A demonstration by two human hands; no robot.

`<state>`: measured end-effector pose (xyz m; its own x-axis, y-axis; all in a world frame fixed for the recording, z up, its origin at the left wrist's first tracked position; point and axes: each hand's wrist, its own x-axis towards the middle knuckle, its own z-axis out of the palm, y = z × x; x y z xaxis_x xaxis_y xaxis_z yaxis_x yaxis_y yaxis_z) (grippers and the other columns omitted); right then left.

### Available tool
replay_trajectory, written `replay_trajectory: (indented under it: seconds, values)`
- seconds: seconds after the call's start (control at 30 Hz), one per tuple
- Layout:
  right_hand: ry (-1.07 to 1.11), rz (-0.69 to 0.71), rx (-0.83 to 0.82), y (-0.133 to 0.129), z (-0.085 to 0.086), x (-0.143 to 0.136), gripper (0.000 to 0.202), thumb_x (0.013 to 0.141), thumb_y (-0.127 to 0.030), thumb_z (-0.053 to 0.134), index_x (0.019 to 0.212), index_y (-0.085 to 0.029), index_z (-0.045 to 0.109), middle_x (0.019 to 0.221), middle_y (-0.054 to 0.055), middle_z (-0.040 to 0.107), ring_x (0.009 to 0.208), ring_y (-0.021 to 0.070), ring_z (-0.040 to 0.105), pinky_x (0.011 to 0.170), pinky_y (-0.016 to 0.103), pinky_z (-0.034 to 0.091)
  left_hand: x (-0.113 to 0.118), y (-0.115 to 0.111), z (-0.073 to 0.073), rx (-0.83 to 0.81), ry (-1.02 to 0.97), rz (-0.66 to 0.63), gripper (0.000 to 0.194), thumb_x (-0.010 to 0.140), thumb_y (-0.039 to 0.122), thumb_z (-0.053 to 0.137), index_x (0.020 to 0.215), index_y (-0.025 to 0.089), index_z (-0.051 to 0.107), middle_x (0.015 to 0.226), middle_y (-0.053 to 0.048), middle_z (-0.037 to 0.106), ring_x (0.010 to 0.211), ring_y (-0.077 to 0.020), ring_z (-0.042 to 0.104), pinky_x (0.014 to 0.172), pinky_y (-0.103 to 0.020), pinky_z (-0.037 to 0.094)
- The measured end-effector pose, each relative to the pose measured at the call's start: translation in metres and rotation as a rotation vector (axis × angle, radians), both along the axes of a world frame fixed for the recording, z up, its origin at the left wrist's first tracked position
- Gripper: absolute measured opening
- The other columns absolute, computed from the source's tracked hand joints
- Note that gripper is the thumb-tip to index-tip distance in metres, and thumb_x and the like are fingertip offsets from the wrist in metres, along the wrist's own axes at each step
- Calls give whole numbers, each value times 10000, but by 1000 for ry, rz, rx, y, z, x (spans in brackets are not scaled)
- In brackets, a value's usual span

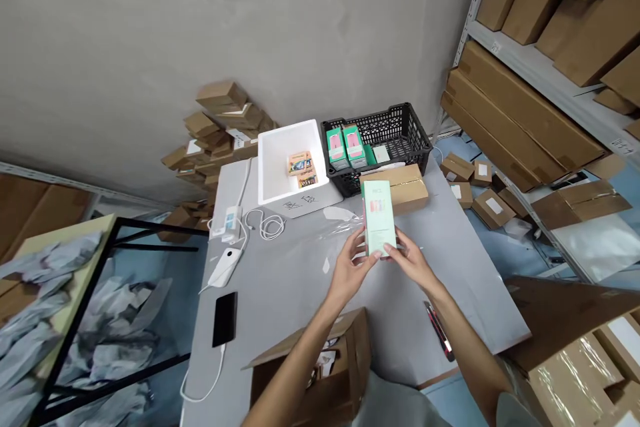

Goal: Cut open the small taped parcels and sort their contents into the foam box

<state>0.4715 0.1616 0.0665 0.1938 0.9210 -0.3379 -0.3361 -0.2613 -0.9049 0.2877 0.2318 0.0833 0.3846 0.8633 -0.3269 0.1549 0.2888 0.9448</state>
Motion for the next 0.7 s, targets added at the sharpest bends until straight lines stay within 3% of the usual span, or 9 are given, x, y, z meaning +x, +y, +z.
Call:
replay_trajectory:
  seconds: [0.17,0.27,0.4,0.53,0.7]
  values:
    - [-83,-132,87,68,-8,44,730,896,-690,878,1487,-276,770,1438,99,824,1251,319,810,1017,443,720,63,71,-17,74,-94,-11,933,817,644,964,1590,268,602,1575,-189,732,1319,-348,775,1036,-474,669]
    - [-167,-210,170,127,-15,72,777,875,-764,844,1426,-220,789,1458,131,813,1289,337,790,1068,465,704,105,125,-22,81,-202,23,816,865,518,945,1559,222,633,1582,-205,724,1421,-363,726,1156,-498,626]
    - [-253,-210,213,210,-31,97,792,879,-788,795,1424,-214,783,1437,135,818,1241,317,801,1057,459,699,147,193,-29,10,-224,130,631,942,312,857,1529,185,665,1450,-173,796,1360,-326,752,1185,-497,614]
    - [-343,-167,98,272,-45,104,668,988,-680,701,1428,-183,771,1335,139,854,1099,271,830,1000,438,709,164,244,-42,-98,-180,232,531,953,207,812,1468,152,698,1375,-183,810,1243,-279,785,1149,-461,624]
    - [-658,-17,-92,319,-56,108,562,1114,-514,549,1497,-143,726,1314,129,866,1076,228,831,990,390,697,171,285,-64,-124,-124,220,527,970,266,810,1465,157,668,1391,-206,793,1181,-238,781,1120,-437,613]
